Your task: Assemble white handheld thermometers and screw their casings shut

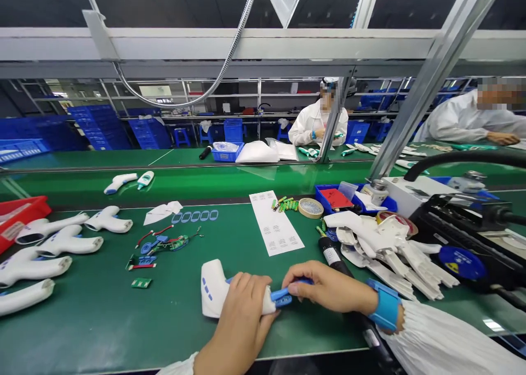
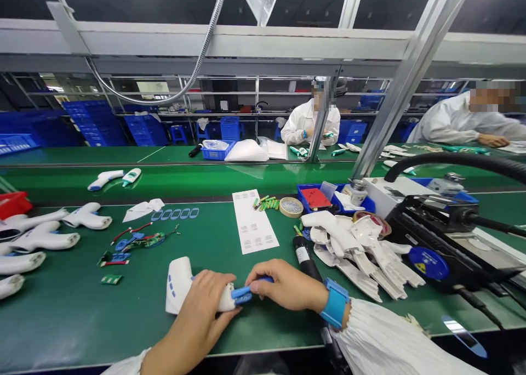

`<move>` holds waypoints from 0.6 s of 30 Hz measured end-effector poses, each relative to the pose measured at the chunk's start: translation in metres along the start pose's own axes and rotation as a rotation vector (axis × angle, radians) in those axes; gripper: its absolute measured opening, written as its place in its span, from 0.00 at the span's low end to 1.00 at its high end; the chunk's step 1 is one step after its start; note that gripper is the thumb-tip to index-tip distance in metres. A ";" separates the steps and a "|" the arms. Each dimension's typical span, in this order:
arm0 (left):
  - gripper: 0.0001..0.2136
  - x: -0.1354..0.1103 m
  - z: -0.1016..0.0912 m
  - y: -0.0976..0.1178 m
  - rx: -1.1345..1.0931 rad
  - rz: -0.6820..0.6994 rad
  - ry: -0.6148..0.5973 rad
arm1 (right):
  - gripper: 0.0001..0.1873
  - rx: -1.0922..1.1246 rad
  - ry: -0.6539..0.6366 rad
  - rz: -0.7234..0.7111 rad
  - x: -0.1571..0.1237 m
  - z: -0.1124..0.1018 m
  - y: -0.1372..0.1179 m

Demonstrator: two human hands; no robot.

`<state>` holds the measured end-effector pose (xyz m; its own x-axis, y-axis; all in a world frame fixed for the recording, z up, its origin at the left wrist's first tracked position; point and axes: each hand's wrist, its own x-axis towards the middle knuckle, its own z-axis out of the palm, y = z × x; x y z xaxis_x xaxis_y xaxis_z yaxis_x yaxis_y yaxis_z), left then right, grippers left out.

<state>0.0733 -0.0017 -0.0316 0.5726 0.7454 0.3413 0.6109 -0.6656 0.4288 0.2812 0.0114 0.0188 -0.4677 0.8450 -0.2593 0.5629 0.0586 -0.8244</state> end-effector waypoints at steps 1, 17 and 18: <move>0.15 0.000 0.000 0.000 0.002 0.011 -0.018 | 0.09 0.010 -0.035 0.001 0.002 0.000 -0.001; 0.20 0.022 0.004 -0.010 0.126 -0.216 -0.247 | 0.11 -0.414 0.031 0.037 0.041 0.018 -0.006; 0.19 0.022 0.003 -0.009 0.114 -0.223 -0.248 | 0.11 -0.444 0.036 0.052 0.043 0.018 -0.007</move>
<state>0.0820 0.0211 -0.0305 0.5250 0.8506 0.0297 0.7852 -0.4975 0.3687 0.2448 0.0376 0.0040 -0.4108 0.8707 -0.2705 0.8268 0.2307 -0.5130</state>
